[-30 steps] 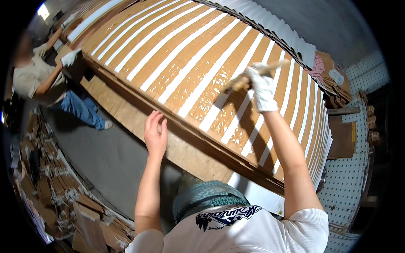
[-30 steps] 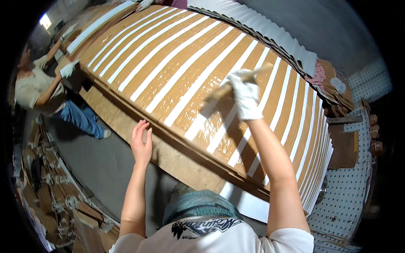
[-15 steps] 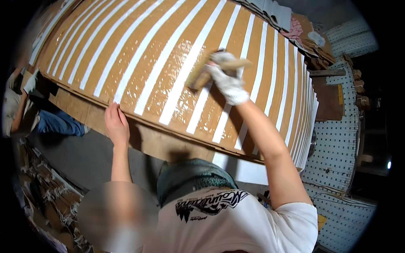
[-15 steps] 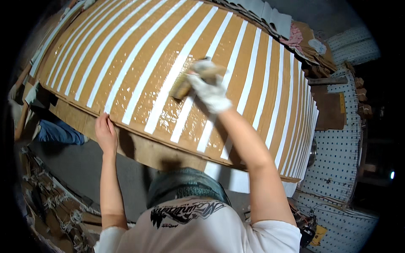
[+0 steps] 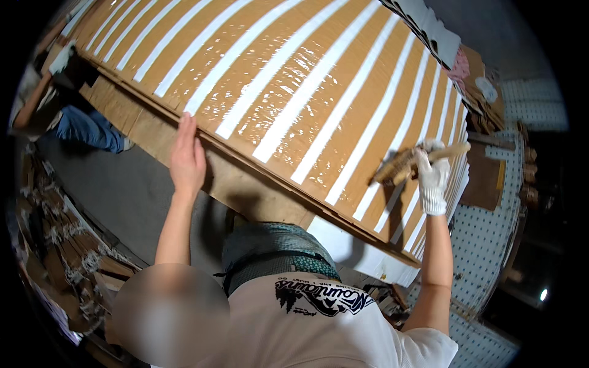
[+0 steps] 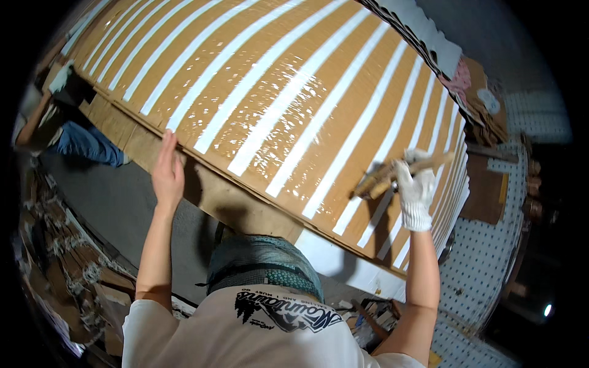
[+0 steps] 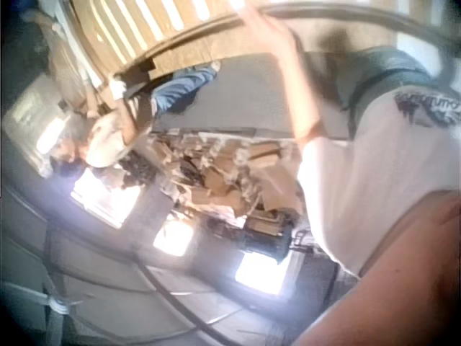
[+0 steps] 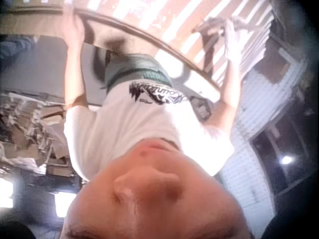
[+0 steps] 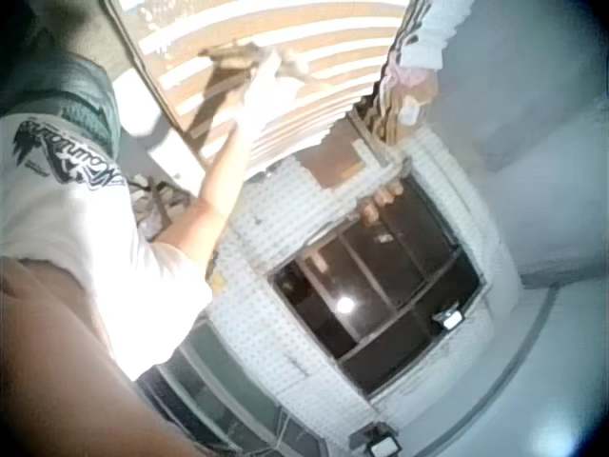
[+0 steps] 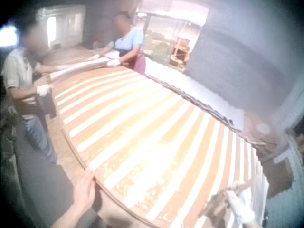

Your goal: The person repeatedly dips a brush into a metal basin and applies a clear liquid to the surface of stacked wooden boards. The boards have alternating light and dark stripes. The person works methodically across the surface, ensuring even coverage.

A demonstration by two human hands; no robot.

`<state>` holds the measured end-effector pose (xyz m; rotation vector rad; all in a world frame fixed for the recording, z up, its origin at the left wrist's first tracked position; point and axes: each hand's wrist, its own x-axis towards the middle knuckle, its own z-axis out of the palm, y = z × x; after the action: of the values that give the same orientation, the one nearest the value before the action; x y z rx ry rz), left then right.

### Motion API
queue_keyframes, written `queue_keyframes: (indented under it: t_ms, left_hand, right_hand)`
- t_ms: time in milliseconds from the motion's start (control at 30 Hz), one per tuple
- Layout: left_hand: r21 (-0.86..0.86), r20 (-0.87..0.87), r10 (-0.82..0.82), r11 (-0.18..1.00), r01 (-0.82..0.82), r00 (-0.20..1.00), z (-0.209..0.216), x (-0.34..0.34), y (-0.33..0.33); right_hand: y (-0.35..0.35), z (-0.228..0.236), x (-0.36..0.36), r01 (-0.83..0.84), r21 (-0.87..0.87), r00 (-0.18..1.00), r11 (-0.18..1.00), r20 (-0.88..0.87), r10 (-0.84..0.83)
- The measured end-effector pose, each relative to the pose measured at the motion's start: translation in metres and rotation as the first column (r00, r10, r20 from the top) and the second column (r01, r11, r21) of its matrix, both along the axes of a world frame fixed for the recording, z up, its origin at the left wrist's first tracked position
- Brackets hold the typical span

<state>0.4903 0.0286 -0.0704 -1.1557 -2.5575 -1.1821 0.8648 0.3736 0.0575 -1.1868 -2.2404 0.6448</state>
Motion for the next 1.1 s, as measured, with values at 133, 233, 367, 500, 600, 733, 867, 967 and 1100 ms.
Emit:
queue_keyframes:
  t_ms: [133, 233, 367, 500, 600, 733, 867, 967, 1100]
  left_hand:
    - [0.103, 0.086, 0.032, 0.994, -0.041, 0.996, -0.008, 0.015, -0.013]
    - [0.201, 0.031, 0.167, 0.965, -0.17, 0.985, 0.005, 0.003, 0.0]
    - [0.15, 0.008, 0.207, 0.967, -0.206, 0.978, -0.003, -0.024, 0.018]
    - [0.057, -0.057, 0.178, 0.983, -0.174, 0.982, -0.004, -0.027, 0.01]
    - [0.008, -0.062, 0.178, 0.984, -0.178, 0.982, -0.009, -0.025, 0.01]
    - [-0.105, -0.053, 0.16, 0.981, -0.165, 0.986, -0.01, -0.028, 0.008]
    - [-0.354, -0.103, 0.114, 0.924, -0.144, 0.988, 0.002, -0.039, 0.01]
    - [-0.551, -0.063, 0.092, 0.827, -0.111, 0.994, 0.023, -0.041, 0.022]
    - [-0.748, 0.057, 0.062, 0.664, 0.002, 0.996, 0.05, -0.04, 0.041]
  right_hand:
    - [-0.045, 0.022, -0.184, -0.27, -0.149, 0.95, 0.951, -0.199, 0.239]
    - [-0.08, 0.008, -0.301, -0.437, 0.052, 0.884, 0.898, -0.158, 0.439]
    - [-0.116, -0.017, -0.407, -0.527, 0.148, 0.816, 0.837, -0.184, 0.547]
    - [-0.123, -0.046, -0.406, -0.555, 0.255, 0.781, 0.792, -0.169, 0.602]
    - [-0.111, -0.06, -0.352, -0.598, 0.167, 0.754, 0.784, -0.216, 0.621]
    - [-0.102, -0.059, -0.263, -0.692, 0.076, 0.605, 0.718, -0.48, 0.635]
    - [-0.098, -0.058, -0.186, -0.717, -0.111, 0.595, 0.688, -0.611, 0.522]
    - [-0.089, -0.064, -0.134, -0.671, -0.172, 0.657, 0.721, -0.588, 0.471]
    - [-0.073, -0.067, -0.059, -0.609, -0.022, 0.707, 0.793, -0.469, 0.529]
